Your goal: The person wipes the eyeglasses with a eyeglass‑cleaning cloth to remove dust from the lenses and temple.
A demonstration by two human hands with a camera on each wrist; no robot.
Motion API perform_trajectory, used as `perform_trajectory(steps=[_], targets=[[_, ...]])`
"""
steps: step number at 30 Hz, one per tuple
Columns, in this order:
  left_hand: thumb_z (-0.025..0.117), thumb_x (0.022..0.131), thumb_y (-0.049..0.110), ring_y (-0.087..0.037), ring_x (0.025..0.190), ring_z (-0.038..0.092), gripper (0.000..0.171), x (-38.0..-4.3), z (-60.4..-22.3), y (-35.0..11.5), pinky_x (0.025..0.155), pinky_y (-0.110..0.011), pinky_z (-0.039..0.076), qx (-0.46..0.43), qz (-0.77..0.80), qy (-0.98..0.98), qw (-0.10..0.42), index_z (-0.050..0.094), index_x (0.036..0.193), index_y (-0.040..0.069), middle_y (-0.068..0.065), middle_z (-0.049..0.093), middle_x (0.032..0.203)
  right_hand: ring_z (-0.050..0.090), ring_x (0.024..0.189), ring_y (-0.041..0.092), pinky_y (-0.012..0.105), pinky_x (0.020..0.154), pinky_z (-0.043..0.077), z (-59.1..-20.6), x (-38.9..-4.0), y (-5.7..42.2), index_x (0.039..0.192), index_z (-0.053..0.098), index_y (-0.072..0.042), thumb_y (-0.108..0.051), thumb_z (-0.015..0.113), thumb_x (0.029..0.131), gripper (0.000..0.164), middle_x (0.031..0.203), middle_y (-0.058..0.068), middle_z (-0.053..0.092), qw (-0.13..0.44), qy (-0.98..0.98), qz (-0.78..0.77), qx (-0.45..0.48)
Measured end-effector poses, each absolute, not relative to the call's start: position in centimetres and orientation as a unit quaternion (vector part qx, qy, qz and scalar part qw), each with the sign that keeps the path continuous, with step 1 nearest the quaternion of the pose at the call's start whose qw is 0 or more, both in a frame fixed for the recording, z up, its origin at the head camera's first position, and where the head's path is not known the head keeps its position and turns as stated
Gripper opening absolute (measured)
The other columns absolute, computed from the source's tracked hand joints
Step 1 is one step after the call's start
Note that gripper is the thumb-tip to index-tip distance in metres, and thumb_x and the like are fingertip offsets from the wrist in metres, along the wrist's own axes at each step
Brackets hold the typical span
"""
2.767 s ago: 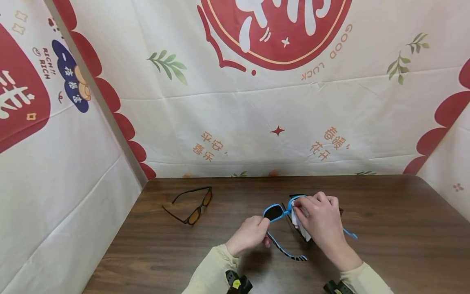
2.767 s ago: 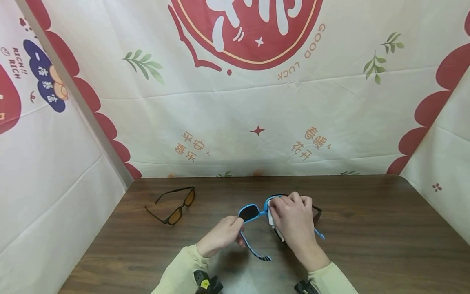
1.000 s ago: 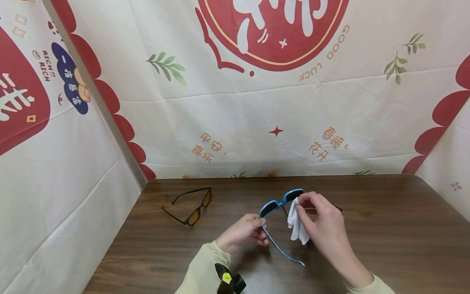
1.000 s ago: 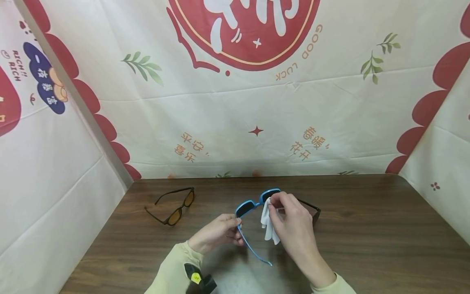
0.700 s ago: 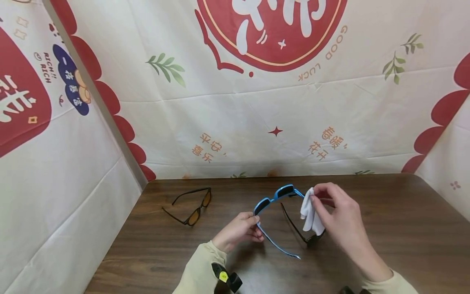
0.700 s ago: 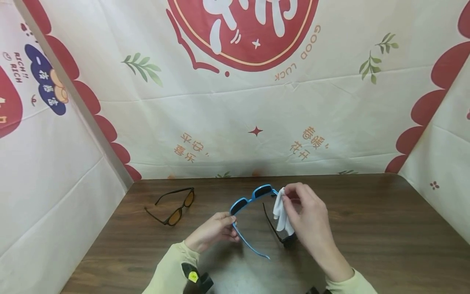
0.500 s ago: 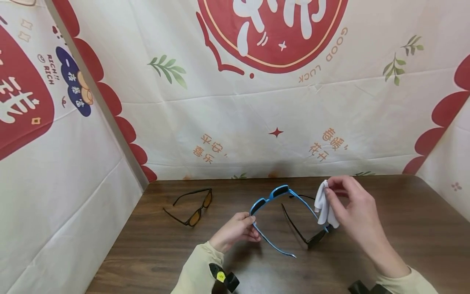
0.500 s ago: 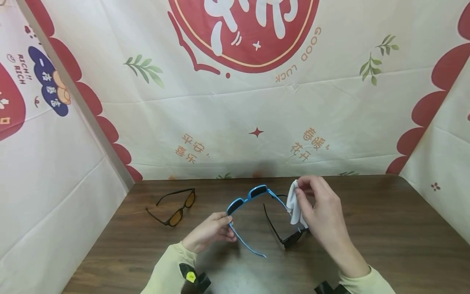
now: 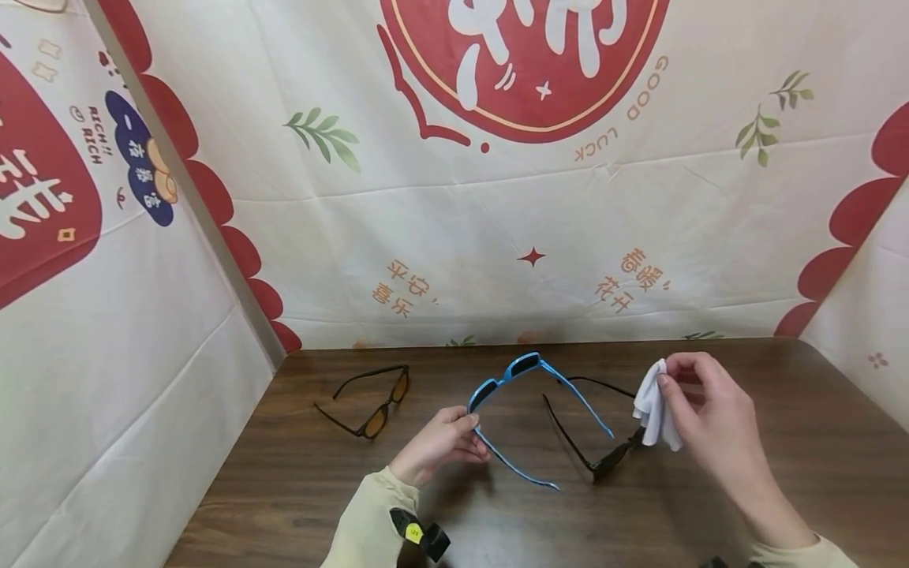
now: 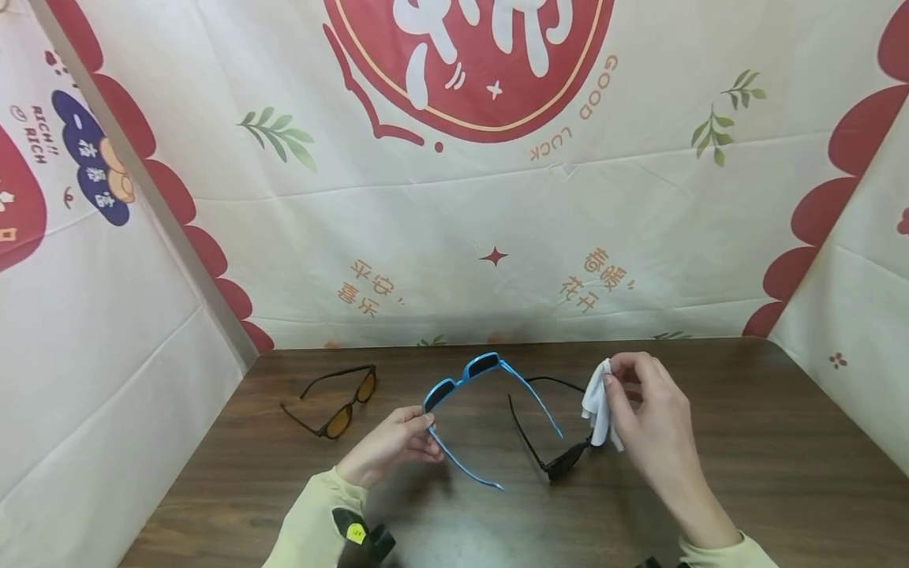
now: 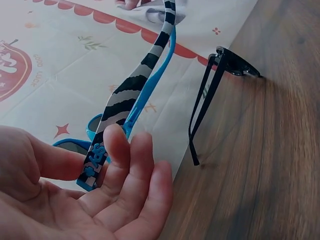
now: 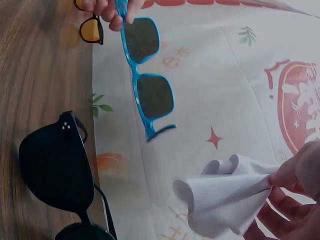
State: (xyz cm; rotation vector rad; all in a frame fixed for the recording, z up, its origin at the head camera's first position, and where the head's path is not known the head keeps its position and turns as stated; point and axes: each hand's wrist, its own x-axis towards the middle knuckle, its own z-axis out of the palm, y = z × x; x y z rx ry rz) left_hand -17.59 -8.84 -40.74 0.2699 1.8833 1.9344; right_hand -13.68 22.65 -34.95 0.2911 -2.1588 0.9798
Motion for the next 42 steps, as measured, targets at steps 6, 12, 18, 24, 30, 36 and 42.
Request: perform_trajectory(steps=[6,12,18,24,30,36,42], targets=[[0.042,0.101,0.008,-0.015,0.066,0.063,0.015,-17.5,-40.5,-8.9,0.078,-0.041,0.055,0.094,0.703,0.674,0.207,0.051,0.091,0.002,-0.006,0.062,0.072,0.049,0.086,-0.012,0.001,0.07,0.04,-36.1,-13.7,22.2,0.097,0.058,0.004,0.014,0.067,0.081,0.021,0.094,0.014,0.061,0.341,-0.849,0.381,0.131],[0.041,0.102,0.009,-0.014,0.067,0.063,0.015,-17.3,-40.1,-8.7,0.081,-0.045,0.053,0.102,0.704,0.674,0.202,0.051,0.091,0.003,-0.004,0.062,0.073,0.056,0.077,0.001,0.009,0.059,0.045,-37.6,-13.5,20.8,0.094,0.06,-0.003,0.009,0.07,0.08,0.02,0.088,0.006,0.063,0.308,-0.865,0.371,0.14],[0.041,0.102,0.01,-0.014,0.067,0.063,0.015,-17.1,-40.1,-8.6,0.08,-0.044,0.054,0.104,0.702,0.675,0.202,0.05,0.092,0.003,-0.005,0.061,0.074,0.058,0.073,0.001,0.013,0.056,0.046,-38.1,-13.8,20.2,0.091,0.06,-0.005,0.008,0.07,0.08,0.02,0.083,0.004,0.064,0.297,-0.86,0.388,0.144],[0.041,0.102,0.009,-0.016,0.068,0.064,0.016,-16.8,-40.1,-8.2,0.078,-0.042,0.055,0.114,0.697,0.677,0.208,0.049,0.091,0.002,-0.005,0.062,0.072,0.059,0.075,0.001,0.011,0.06,0.047,-38.3,-14.2,20.3,0.091,0.06,-0.005,0.006,0.07,0.082,0.018,0.084,0.005,0.065,0.282,-0.863,0.396,0.142],[0.042,0.101,0.007,-0.015,0.067,0.064,0.014,-16.6,-39.9,-7.7,0.077,-0.04,0.055,0.122,0.695,0.674,0.219,0.049,0.09,0.001,-0.006,0.061,0.071,0.062,0.076,0.005,0.013,0.062,0.05,-38.6,-14.8,20.5,0.092,0.061,-0.005,0.008,0.07,0.082,0.018,0.087,0.006,0.065,0.263,-0.863,0.404,0.151],[0.043,0.1,0.006,-0.016,0.066,0.064,0.013,-16.6,-39.7,-7.4,0.077,-0.043,0.055,0.129,0.685,0.681,0.225,0.05,0.092,0.001,-0.007,0.061,0.07,0.061,0.076,0.007,0.014,0.063,0.051,-38.5,-15.6,20.8,0.092,0.06,-0.004,0.008,0.069,0.082,0.018,0.086,0.006,0.065,0.247,-0.868,0.399,0.162],[0.044,0.101,0.008,-0.015,0.065,0.063,0.014,-16.6,-39.5,-7.0,0.073,-0.038,0.056,0.151,0.665,0.691,0.241,0.05,0.089,0.002,-0.007,0.061,0.069,0.063,0.077,0.009,0.021,0.066,0.053,-37.8,-16.5,20.9,0.095,0.059,-0.006,0.0,0.067,0.088,0.012,0.087,0.006,0.066,0.213,-0.873,0.41,0.156]])
